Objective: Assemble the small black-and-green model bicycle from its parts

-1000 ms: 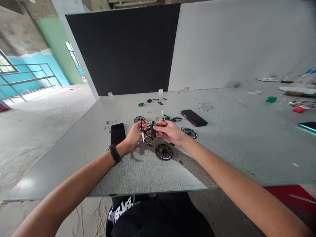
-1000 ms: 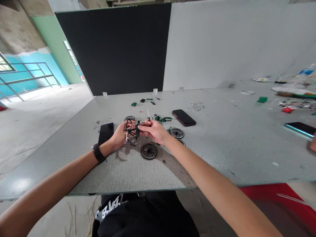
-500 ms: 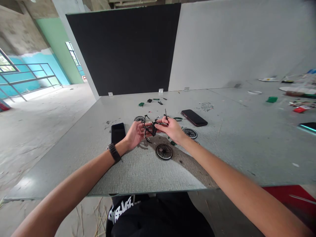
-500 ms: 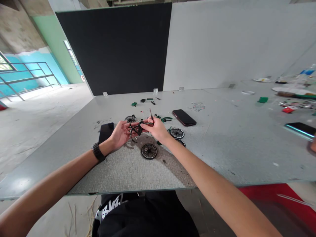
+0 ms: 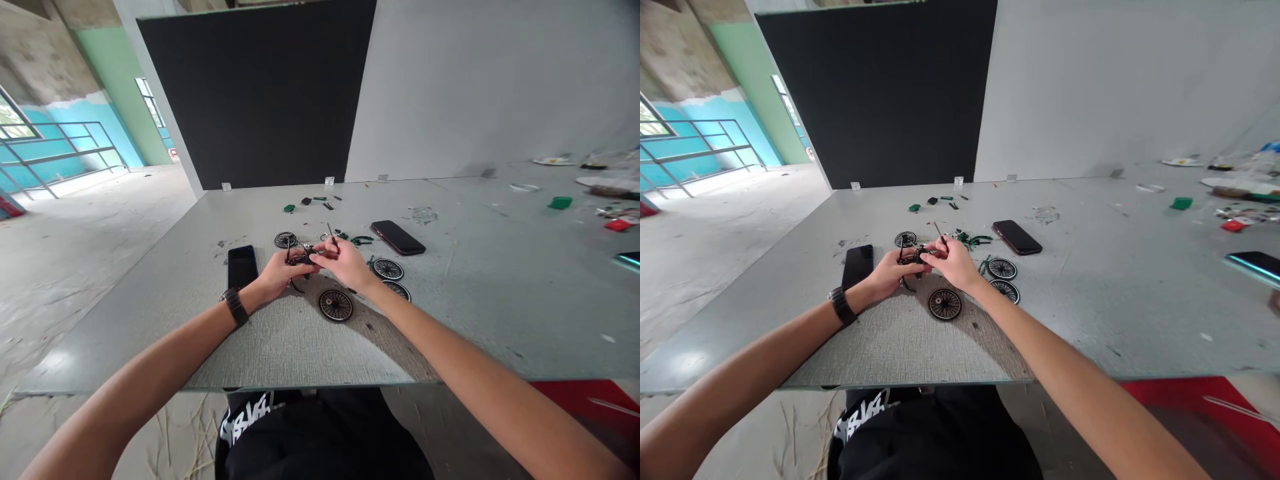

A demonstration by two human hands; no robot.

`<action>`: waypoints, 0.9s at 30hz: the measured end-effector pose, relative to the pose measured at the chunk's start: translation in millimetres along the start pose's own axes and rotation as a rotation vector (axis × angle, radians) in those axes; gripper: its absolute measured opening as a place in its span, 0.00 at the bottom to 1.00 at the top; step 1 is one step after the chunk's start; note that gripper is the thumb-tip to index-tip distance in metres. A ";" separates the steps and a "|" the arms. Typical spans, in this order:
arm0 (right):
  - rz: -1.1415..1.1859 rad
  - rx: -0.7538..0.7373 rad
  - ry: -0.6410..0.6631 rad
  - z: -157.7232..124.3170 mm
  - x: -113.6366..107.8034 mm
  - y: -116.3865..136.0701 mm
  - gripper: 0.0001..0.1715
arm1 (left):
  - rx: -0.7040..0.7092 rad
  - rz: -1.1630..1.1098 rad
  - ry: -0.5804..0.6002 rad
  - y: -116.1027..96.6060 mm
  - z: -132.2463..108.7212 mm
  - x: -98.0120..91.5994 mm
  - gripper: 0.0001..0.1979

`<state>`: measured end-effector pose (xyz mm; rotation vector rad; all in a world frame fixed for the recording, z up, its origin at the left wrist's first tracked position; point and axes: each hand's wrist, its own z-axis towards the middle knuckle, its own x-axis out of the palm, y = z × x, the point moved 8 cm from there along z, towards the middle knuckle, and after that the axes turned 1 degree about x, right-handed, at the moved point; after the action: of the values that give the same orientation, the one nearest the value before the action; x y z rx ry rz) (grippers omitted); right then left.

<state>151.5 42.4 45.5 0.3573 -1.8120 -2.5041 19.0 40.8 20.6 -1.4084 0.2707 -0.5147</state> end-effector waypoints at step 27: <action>-0.347 -0.323 -0.157 -17.7 -7.6 46.4 0.30 | 0.179 0.404 -0.162 -15.4 -1.9 -12.9 0.14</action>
<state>157.4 12.1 85.2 0.5090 -1.4528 -3.0806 4.3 44.3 33.8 -1.1737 0.3586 -0.0889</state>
